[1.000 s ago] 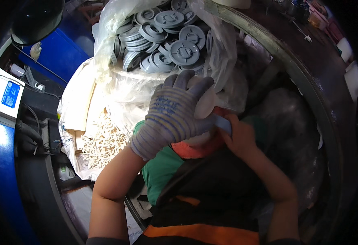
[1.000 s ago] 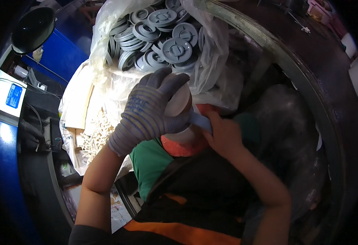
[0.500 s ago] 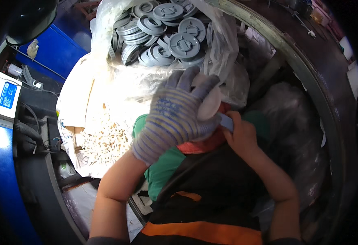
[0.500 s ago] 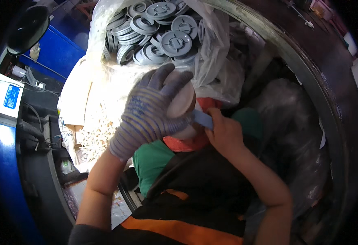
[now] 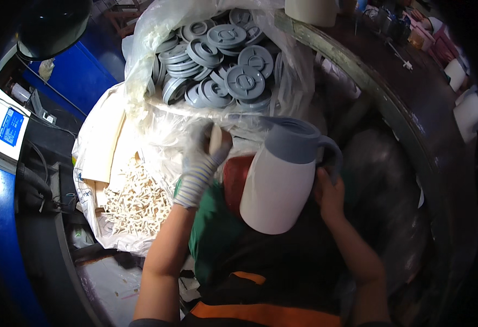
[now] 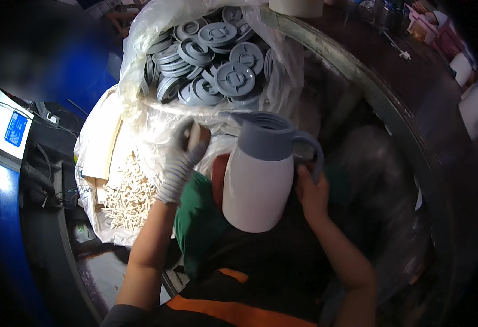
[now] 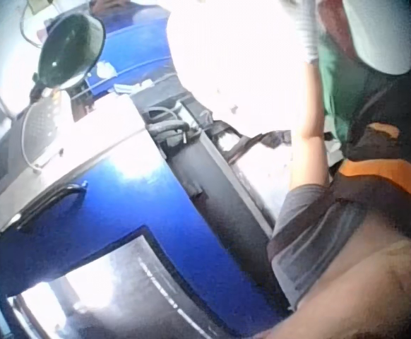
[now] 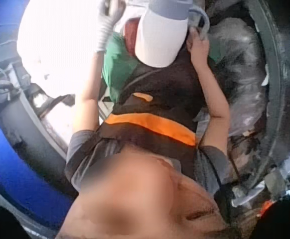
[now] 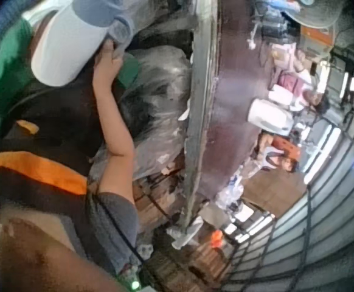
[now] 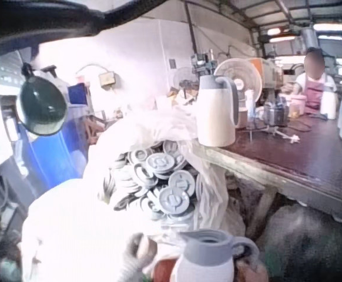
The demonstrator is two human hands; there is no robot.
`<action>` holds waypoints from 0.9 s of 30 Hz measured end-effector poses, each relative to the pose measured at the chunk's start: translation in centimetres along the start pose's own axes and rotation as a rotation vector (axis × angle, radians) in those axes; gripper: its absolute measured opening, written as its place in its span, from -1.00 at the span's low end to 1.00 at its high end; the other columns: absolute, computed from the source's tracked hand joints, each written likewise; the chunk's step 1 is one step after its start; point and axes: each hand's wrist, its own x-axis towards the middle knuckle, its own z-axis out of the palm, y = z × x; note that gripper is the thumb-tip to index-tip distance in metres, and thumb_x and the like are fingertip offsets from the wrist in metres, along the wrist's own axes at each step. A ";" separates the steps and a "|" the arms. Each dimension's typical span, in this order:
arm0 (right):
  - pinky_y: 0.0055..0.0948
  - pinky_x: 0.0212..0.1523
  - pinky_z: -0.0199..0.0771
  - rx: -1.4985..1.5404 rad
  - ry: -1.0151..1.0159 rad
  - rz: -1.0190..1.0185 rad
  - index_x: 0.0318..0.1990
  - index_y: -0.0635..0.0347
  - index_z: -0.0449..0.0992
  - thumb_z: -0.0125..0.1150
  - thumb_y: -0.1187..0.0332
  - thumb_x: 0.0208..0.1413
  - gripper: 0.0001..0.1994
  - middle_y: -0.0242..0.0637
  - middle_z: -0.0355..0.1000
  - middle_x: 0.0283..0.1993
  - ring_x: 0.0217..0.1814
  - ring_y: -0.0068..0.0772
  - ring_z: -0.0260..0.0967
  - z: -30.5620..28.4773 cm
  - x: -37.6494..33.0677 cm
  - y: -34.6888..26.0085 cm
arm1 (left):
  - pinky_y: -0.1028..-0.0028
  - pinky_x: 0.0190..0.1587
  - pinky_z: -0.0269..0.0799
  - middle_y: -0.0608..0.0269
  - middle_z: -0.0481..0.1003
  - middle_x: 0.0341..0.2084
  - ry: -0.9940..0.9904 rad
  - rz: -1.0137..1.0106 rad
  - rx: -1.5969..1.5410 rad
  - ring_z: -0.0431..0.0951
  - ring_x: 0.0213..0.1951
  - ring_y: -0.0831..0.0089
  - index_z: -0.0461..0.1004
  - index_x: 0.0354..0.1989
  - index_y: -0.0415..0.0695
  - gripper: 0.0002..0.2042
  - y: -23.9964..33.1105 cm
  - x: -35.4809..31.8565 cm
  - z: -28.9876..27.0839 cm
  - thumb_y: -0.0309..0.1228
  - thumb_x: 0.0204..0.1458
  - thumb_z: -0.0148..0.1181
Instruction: The person assembles white plastic pitchers by inserting a white plastic component into the body, then attaching a gray lid. The person repeats this process for multiple units, placing finished pitchers on a nearby table.
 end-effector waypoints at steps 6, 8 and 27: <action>-0.60 -0.76 -0.02 -0.089 -0.152 0.153 -0.40 0.06 0.38 0.19 0.17 0.11 -0.79 -0.55 0.18 -0.69 -0.77 -0.68 0.04 0.4 1.6 -0.9 | 0.22 0.05 0.30 0.02 0.40 -0.08 -0.410 0.302 0.553 0.37 -0.01 0.05 0.42 -0.02 -0.12 -0.65 -3.2 -3.1 1.3 -0.29 0.00 0.11; -0.59 -0.69 0.09 -0.263 -0.200 0.168 -0.36 0.11 0.45 0.24 0.15 0.06 -0.77 -0.52 0.25 -0.63 -0.69 -0.68 0.14 1.3 2.1 -1.3 | 0.35 0.11 0.27 0.12 0.35 0.06 -0.436 0.066 0.231 0.35 0.07 0.26 0.38 0.03 -0.18 -0.67 -1.6 -1.1 0.0 -0.41 0.07 0.06; -0.20 0.12 0.32 -1.272 -0.087 -0.631 0.23 0.20 0.20 0.23 0.12 0.02 -0.35 0.01 0.20 0.23 0.18 0.02 0.25 21.0 30.9 1.1 | 0.33 -0.05 0.45 0.05 0.51 -0.18 0.294 -0.675 -0.900 0.53 -0.17 0.27 0.38 -0.01 -0.31 -0.35 1.7 -8.2 -13.2 0.06 -0.06 0.19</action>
